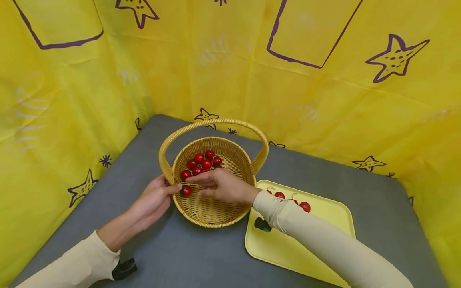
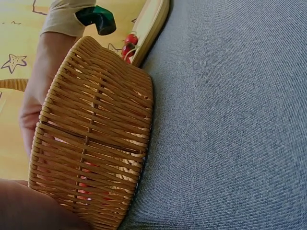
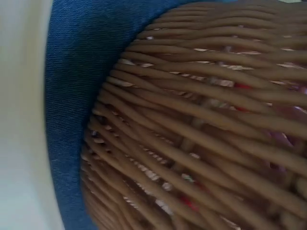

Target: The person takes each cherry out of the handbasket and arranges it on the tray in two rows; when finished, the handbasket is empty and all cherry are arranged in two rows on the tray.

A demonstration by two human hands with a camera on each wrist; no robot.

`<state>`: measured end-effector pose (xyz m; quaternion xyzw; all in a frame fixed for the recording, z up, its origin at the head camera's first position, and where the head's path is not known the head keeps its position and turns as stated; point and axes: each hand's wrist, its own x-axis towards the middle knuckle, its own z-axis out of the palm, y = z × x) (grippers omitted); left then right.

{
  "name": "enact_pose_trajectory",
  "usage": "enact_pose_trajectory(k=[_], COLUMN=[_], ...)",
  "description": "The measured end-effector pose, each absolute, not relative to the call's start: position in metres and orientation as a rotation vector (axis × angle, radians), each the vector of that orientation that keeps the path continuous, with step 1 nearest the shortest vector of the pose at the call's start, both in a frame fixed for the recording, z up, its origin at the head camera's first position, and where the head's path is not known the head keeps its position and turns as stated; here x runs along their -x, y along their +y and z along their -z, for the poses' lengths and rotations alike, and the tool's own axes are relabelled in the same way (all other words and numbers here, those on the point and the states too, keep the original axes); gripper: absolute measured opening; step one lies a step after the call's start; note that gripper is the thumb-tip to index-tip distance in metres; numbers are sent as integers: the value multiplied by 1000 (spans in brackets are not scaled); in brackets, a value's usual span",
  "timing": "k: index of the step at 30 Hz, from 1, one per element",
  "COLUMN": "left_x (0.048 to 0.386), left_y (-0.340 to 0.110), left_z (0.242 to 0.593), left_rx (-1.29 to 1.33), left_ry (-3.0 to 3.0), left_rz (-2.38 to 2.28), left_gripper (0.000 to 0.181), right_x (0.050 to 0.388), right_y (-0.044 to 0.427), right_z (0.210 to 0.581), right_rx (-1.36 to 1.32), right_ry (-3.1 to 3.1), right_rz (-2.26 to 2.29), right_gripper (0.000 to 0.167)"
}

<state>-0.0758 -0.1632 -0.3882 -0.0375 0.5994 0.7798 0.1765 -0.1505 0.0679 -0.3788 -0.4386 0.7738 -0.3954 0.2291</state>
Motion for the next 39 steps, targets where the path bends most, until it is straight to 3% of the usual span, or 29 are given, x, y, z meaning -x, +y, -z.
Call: enact_pose_trajectory(k=[12, 39], left_x=[74, 74], left_y=[-165, -166], left_z=[392, 392], left_rx=[106, 113], left_ry=[1662, 1638], left_rz=[-2229, -2253], left_gripper=[66, 68], right_x=[152, 156], right_y=[61, 39], right_z=[394, 407], right_rx=[1232, 1310], right_ry=[2166, 2243], right_rz=[1014, 1002], right_gripper=[50, 38])
